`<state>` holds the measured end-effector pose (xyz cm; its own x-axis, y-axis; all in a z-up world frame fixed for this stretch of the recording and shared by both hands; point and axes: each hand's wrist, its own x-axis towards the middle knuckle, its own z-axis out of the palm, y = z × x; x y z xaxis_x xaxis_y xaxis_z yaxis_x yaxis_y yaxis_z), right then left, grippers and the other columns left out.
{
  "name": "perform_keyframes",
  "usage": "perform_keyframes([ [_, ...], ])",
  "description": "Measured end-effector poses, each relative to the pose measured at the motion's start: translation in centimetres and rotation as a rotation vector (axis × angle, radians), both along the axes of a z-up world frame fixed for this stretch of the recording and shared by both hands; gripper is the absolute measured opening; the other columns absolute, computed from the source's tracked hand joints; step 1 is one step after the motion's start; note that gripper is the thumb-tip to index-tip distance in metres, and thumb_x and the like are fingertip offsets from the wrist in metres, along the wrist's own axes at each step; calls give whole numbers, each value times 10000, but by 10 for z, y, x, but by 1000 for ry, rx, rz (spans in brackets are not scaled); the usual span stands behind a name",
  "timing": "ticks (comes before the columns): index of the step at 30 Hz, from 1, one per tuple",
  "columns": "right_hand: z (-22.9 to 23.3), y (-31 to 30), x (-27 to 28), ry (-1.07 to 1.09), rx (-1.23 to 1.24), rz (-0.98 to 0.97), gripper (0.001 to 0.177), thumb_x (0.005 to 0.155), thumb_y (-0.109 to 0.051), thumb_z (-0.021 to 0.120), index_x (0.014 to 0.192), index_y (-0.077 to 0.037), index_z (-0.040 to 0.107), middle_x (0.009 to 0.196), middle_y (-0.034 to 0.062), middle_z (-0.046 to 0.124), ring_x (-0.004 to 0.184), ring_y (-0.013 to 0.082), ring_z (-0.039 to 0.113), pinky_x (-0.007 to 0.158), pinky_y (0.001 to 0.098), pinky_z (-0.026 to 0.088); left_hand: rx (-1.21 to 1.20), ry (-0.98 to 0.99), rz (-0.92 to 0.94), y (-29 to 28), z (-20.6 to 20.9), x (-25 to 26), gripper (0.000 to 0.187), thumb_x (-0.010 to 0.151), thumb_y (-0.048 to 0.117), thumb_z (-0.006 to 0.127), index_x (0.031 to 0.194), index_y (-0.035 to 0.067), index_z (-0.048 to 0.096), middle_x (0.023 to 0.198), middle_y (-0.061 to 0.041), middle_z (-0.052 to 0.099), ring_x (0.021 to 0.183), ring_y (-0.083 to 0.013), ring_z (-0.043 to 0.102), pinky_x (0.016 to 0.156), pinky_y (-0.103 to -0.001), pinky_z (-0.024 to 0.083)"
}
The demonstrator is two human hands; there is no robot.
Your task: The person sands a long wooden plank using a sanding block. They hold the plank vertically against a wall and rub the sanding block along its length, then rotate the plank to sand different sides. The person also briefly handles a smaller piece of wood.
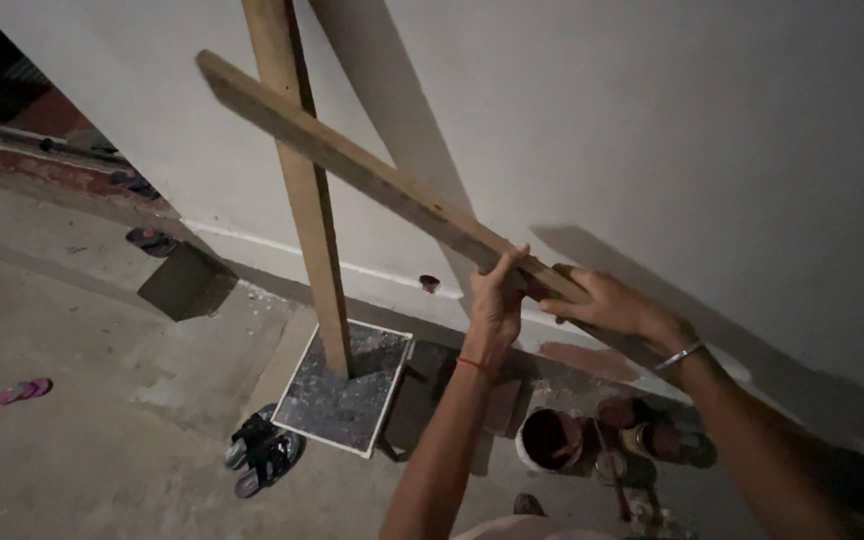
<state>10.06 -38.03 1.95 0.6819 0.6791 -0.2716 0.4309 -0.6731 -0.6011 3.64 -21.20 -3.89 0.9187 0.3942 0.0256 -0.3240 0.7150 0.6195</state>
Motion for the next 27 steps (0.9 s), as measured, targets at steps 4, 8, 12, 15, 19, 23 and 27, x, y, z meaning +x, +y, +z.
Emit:
perform_keyframes([
  [4, 13, 9, -9, -270, -83, 50, 561, 888, -466, 670, 1346, -154, 584, 990, 91, 750, 904, 244, 756, 839, 408, 627, -133, 22, 81, -3, -8, 9, 462, 813, 130, 827, 1167, 4, 559, 986, -75, 647, 946, -231, 650, 775, -397, 584],
  [8, 13, 25, -41, -887, 159, 78, 708, 859, -192, 743, 1486, -78, 434, 1365, 201, 570, 1310, 359, 520, 1114, 567, 368, -206, -50, 179, -5, -5, 13, 339, 815, 107, 807, 1101, 50, 634, 958, -75, 663, 890, -219, 654, 741, -382, 540],
  [12, 13, 31, -62, -1018, 239, 26, 944, 790, -213, 808, 1553, -118, 260, 1565, 162, 345, 1490, 334, 276, 1221, 668, 113, -382, -8, 138, 3, -8, 14, 317, 818, 131, 833, 1060, 18, 662, 977, -80, 680, 917, -214, 677, 816, -366, 559],
  [15, 13, 15, -59, -1075, 290, -144, 1095, 732, -316, 883, 1577, -162, 204, 1597, 181, 282, 1517, 361, 230, 1223, 687, 82, -417, 10, 214, 10, -25, 6, 340, 803, 145, 845, 1084, 53, 678, 1029, -62, 667, 966, -183, 661, 892, -352, 578],
  [19, -1, -29, -47, -1096, 325, -373, 1214, 673, -378, 942, 1591, -138, 186, 1625, 207, 258, 1519, 404, 220, 1234, 662, 123, -596, 127, 273, 34, -49, 9, 329, 761, 193, 863, 1026, 102, 691, 1103, -72, 655, 1026, -229, 624, 906, -422, 539],
  [23, -34, -66, -31, -1219, 453, -530, 1108, 798, -339, 950, 1599, -75, 231, 1641, 205, 306, 1554, 378, 269, 1297, 598, 210, -674, 87, 193, 46, -58, 2, 295, 743, 275, 828, 972, 142, 699, 1104, -68, 642, 1049, -269, 594, 924, -519, 489],
  [27, -72, -77, -41, -802, 826, -805, 785, 968, -332, 876, 1488, -78, 345, 1415, 135, 416, 1399, 303, 401, 1209, 520, 330, -675, 193, 265, 48, -57, -3, 239, 808, 331, 769, 954, 173, 662, 1095, -49, 591, 1049, -253, 537, 910, -544, 428],
])
